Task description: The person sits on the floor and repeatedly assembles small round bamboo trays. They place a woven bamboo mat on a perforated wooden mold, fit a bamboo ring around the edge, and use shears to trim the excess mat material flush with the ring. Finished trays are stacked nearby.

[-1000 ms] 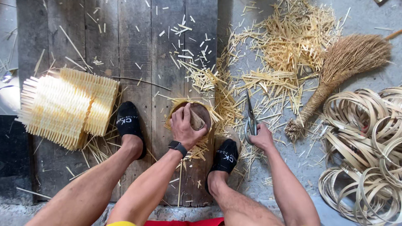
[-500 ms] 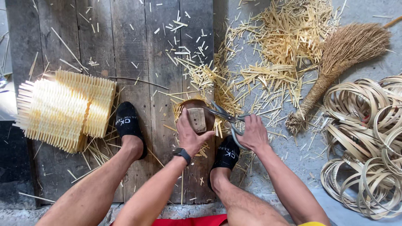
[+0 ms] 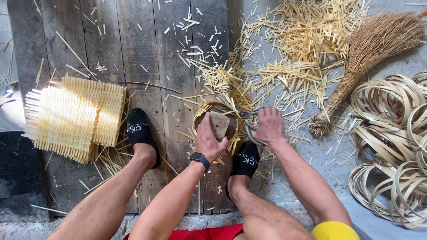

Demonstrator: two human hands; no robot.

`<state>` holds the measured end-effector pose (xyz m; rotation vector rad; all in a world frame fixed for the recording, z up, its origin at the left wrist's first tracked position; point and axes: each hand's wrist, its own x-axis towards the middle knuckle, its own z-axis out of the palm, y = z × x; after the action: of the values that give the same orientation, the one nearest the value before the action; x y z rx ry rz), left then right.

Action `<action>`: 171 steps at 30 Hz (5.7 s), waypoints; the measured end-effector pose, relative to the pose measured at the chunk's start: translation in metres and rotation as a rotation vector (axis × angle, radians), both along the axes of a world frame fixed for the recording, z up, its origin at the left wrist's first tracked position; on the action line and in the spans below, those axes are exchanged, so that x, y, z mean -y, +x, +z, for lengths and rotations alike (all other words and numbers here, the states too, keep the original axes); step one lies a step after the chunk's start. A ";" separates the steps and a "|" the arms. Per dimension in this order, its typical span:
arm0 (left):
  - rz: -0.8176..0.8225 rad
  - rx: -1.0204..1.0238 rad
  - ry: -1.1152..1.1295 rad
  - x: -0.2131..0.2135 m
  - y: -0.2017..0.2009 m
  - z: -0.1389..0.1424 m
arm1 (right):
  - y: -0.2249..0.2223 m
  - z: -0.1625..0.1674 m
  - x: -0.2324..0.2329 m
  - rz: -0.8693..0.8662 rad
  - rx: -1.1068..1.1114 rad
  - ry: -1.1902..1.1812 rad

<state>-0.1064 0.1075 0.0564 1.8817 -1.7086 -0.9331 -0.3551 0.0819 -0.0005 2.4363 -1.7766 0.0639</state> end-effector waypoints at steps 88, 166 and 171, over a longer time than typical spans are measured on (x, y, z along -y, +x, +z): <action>-0.047 0.154 0.160 0.008 -0.013 0.003 | -0.022 -0.035 -0.005 0.047 -0.004 0.137; -0.213 0.184 0.176 0.021 0.022 -0.003 | -0.005 -0.034 -0.006 0.043 0.001 0.190; -0.276 0.184 0.233 0.027 0.028 -0.002 | -0.029 -0.052 -0.004 0.103 0.056 0.370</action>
<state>-0.0779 0.0806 0.0547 1.9613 -2.0885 -1.1361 -0.3840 0.0860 -0.0522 2.8021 -1.8233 -0.2079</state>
